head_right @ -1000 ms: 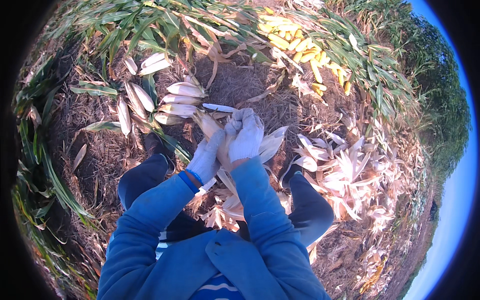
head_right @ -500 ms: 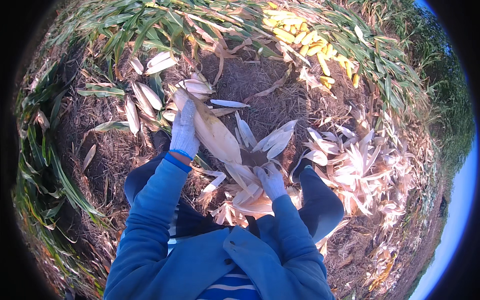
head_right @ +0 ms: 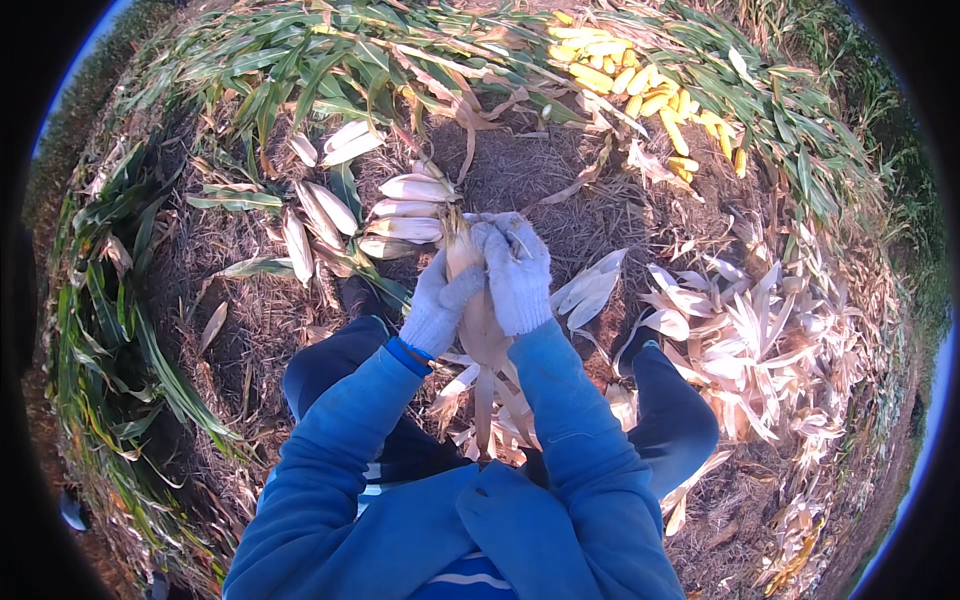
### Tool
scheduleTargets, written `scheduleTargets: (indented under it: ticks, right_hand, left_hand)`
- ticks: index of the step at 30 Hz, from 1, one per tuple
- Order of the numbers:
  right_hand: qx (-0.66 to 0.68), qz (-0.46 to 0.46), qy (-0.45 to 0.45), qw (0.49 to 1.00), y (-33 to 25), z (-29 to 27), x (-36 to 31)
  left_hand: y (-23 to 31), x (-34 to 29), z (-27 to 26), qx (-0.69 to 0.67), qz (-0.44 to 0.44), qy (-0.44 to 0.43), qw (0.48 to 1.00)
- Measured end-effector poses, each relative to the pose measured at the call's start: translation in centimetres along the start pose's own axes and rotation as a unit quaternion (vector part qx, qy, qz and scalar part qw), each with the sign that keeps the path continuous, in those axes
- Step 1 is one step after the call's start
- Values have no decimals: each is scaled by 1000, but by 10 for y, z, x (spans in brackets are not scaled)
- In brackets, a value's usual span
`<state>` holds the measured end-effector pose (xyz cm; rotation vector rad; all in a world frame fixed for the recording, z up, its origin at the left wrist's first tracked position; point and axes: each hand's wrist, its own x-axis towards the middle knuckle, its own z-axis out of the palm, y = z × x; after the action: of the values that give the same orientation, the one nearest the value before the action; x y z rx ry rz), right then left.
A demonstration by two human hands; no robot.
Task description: The person sits on the ground in a cornfield and repeatedly husks corn cobs by hand. They remove the dried husks from each cob and place the cleaned cobs into a pile nearby.
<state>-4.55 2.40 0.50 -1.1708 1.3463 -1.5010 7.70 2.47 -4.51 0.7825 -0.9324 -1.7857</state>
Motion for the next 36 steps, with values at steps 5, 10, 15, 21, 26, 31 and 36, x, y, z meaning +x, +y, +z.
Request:
scheduleTargets:
  ticks: [5, 10, 15, 21, 26, 31, 36]
  right_hand:
    - [87, 38, 59, 994, 11, -6, 0]
    - [402, 123, 212, 882, 26, -16, 7]
    - [428, 64, 221, 874, 18, -18, 10]
    - [402, 101, 87, 906, 6, 7, -12]
    - [-2, 85, 12, 996, 40, -56, -82]
    - [-49, 316, 116, 940, 81, -120, -100]
    - [-202, 173, -27, 964, 62, -110, -88]
  left_hand:
    - [-6, 5, -7, -15, -1, -6, 1000]
    - [-1, 7, 3, 61, 45, 21, 997]
    - [5, 2, 23, 311, 148, 117, 931]
    - [-1, 28, 4, -34, 29, 191, 981]
    - [27, 53, -46, -175, 76, 275, 942]
    - [25, 48, -60, -211, 58, 207, 954]
    - [11, 47, -49, -161, 71, 197, 965]
